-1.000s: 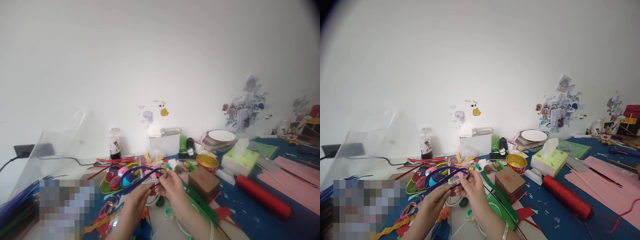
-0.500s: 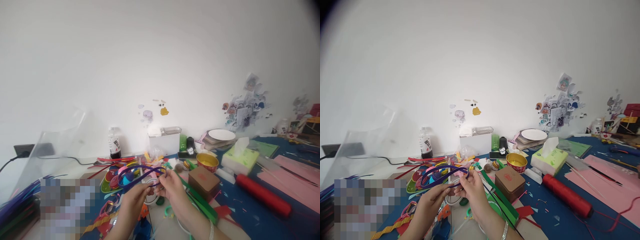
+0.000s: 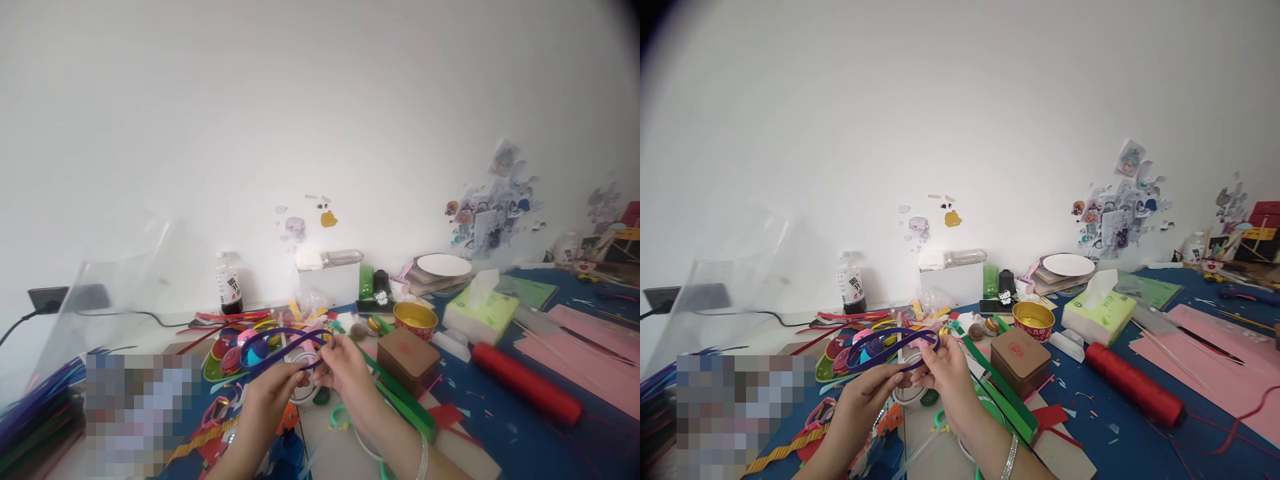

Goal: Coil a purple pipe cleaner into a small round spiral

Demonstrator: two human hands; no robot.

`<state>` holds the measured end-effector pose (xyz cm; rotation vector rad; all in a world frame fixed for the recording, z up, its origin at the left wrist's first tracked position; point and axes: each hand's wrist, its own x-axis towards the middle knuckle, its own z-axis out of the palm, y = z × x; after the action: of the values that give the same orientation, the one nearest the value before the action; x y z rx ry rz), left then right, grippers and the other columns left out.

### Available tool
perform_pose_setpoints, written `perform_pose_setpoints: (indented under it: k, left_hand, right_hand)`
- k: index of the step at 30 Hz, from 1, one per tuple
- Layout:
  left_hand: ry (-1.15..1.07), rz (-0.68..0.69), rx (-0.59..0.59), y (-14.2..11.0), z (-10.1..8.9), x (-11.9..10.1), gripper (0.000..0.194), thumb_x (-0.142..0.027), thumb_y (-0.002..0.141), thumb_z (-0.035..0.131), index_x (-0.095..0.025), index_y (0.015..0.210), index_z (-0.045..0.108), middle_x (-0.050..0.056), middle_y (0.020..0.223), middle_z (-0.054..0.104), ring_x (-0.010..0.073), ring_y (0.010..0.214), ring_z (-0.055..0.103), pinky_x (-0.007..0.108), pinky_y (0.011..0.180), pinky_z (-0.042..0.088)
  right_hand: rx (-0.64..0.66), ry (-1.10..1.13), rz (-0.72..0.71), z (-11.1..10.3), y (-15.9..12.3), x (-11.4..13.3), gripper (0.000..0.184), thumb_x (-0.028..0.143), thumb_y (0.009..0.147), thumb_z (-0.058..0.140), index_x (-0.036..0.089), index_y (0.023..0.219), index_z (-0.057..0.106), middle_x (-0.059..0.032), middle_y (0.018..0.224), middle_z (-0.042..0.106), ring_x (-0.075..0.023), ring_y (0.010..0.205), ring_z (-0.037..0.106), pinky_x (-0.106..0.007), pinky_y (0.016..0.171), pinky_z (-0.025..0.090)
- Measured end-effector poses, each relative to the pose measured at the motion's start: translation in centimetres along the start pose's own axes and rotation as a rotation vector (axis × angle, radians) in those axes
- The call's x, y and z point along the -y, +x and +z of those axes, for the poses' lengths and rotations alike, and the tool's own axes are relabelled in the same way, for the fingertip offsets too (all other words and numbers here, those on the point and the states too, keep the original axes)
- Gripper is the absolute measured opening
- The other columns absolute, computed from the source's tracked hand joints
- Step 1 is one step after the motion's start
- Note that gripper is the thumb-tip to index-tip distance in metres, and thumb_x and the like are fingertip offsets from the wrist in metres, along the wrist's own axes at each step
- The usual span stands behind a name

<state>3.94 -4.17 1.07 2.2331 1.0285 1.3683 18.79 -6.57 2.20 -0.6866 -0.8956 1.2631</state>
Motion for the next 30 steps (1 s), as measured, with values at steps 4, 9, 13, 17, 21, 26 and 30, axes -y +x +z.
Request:
perform_pose_setpoints:
  k: [4, 9, 13, 17, 21, 26, 30]
  left_hand:
    - [0.017, 0.004, 0.028, 0.02, -0.04, -0.26, 0.018, -0.028, 0.078, 0.052, -0.021, 0.075, 0.068, 0.002, 0.067, 0.072, 0.0163, 0.061, 0.067, 0.021, 0.055, 0.053]
    - [0.02, 0.021, 0.025, 0.04, -0.07, -0.22, 0.018, -0.029, 0.079, 0.052, -0.021, 0.077, 0.068, 0.002, 0.068, 0.072, 0.0163, 0.061, 0.067, 0.021, 0.055, 0.053]
    - [0.046, 0.04, 0.028, 0.02, -0.07, -0.12, 0.021, -0.032, 0.08, 0.051, -0.022, 0.077, 0.07, 0.003, 0.067, 0.073, 0.0167, 0.06, 0.067, 0.022, 0.054, 0.053]
    - [0.038, 0.034, 0.03, 0.03, -0.05, -0.15, 0.023, -0.033, 0.081, 0.051, -0.022, 0.079, 0.07, 0.003, 0.067, 0.073, 0.0164, 0.06, 0.067, 0.021, 0.055, 0.053]
    - [0.039, 0.011, 0.052, 0.06, -0.04, -0.18, 0.021, -0.031, 0.08, 0.051, -0.022, 0.077, 0.07, 0.002, 0.066, 0.072, 0.0159, 0.06, 0.067, 0.02, 0.054, 0.052]
    - [0.052, -0.009, 0.07, 0.0, -0.05, -0.02, 0.022, -0.03, 0.081, 0.049, -0.021, 0.075, 0.068, 0.002, 0.066, 0.072, 0.016, 0.06, 0.066, 0.021, 0.055, 0.052]
    - [0.064, -0.009, 0.089, -0.03, -0.1, 0.02, 0.022, -0.029, 0.082, 0.048, -0.022, 0.073, 0.067, 0.001, 0.068, 0.072, 0.0158, 0.062, 0.066, 0.02, 0.056, 0.052]
  right_hand:
    - [0.012, -0.001, -0.001, 0.06, -0.06, 0.25, 0.035, 0.043, 0.066, 0.07, 0.018, 0.079, 0.05, 0.0046, 0.059, 0.056, -0.0102, 0.05, 0.058, -0.022, 0.051, 0.048]
    - [0.021, -0.003, -0.009, -0.03, -0.08, 0.14, 0.034, 0.043, 0.068, 0.069, 0.017, 0.079, 0.05, 0.0044, 0.059, 0.055, -0.0099, 0.052, 0.058, -0.021, 0.051, 0.047]
    - [0.011, 0.002, -0.01, -0.15, 0.08, -0.11, 0.035, 0.044, 0.066, 0.07, 0.018, 0.079, 0.05, 0.0046, 0.06, 0.055, -0.0102, 0.05, 0.058, -0.022, 0.05, 0.048]
    - [0.012, -0.013, -0.003, -0.1, 0.08, 0.0, 0.035, 0.044, 0.065, 0.07, 0.018, 0.078, 0.05, 0.0037, 0.061, 0.057, -0.0104, 0.051, 0.058, -0.022, 0.05, 0.047]
    - [-0.002, -0.029, 0.007, -0.03, 0.0, 0.18, 0.036, 0.045, 0.064, 0.07, 0.017, 0.078, 0.051, 0.0047, 0.057, 0.055, -0.0107, 0.05, 0.058, -0.022, 0.05, 0.048]
    - [-0.017, -0.025, 0.0, -0.01, 0.12, -0.01, 0.036, 0.043, 0.064, 0.071, 0.018, 0.076, 0.048, 0.005, 0.057, 0.056, -0.0104, 0.05, 0.058, -0.021, 0.049, 0.047]
    - [-0.002, -0.033, -0.001, -0.09, 0.18, -0.19, 0.036, 0.043, 0.065, 0.07, 0.018, 0.073, 0.046, 0.0042, 0.055, 0.058, -0.0103, 0.05, 0.058, -0.021, 0.05, 0.047]
